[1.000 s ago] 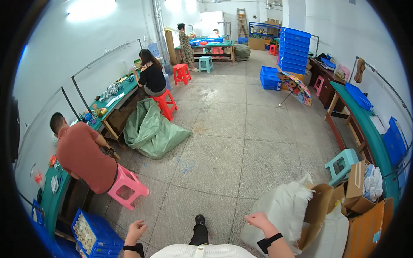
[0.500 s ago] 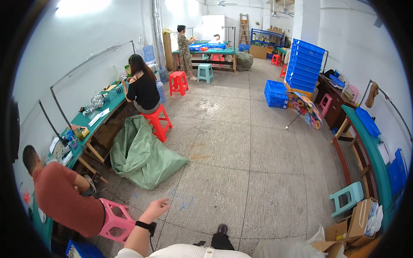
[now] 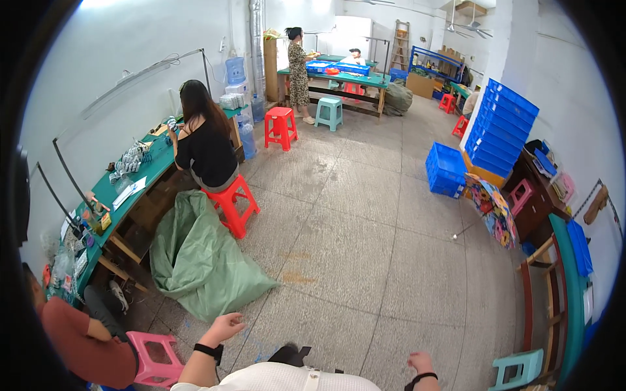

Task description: The recorder gets a cup of water from a dispenser and then checks a work station.

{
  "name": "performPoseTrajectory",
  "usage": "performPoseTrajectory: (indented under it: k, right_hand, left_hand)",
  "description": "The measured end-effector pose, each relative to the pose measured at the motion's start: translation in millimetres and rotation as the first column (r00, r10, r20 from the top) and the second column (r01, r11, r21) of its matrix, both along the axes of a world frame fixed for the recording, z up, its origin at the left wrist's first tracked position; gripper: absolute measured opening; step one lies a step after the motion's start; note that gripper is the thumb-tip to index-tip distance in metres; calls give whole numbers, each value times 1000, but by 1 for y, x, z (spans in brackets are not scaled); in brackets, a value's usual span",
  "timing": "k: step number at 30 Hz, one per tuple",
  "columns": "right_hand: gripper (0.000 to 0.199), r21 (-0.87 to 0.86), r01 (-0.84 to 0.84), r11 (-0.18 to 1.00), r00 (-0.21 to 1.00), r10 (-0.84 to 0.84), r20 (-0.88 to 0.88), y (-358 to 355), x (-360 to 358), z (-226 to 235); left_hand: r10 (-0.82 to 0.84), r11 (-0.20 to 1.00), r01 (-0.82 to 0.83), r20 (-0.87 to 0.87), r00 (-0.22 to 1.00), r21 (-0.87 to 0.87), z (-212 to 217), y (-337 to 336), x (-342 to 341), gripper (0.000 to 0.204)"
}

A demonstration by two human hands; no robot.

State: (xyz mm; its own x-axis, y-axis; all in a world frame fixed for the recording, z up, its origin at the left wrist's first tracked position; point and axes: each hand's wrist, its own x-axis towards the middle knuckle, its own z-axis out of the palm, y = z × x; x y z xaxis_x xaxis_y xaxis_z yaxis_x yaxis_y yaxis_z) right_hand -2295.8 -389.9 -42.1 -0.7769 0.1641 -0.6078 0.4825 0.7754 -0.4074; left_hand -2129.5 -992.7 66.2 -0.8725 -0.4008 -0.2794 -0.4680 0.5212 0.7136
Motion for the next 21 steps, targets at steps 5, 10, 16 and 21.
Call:
performPoseTrajectory:
  k: [5, 10, 16, 21]
  right_hand:
    - [27, -131, -48, 990, 995, 36, -94, -146, -188, 33]
    - [28, -59, -218, 974, 972, 212, -99, -230, -285, 28]
    - [24, -77, -249, 965, 961, 257, 108, -185, -323, -62]
    - [21, 92, -268, 959, 949, 246, 198, -205, -467, -71]
  left_hand:
    - [124, 992, -125, 18, 992, 3, -2, -75, -108, 45]
    - [83, 995, -81, 26, 996, -52, 4, -134, -268, 43]
    - [-88, 996, 87, -56, 995, -10, 26, -176, -480, 43]
    - [-142, 990, 141, -119, 983, -22, 18, -212, -633, 42]
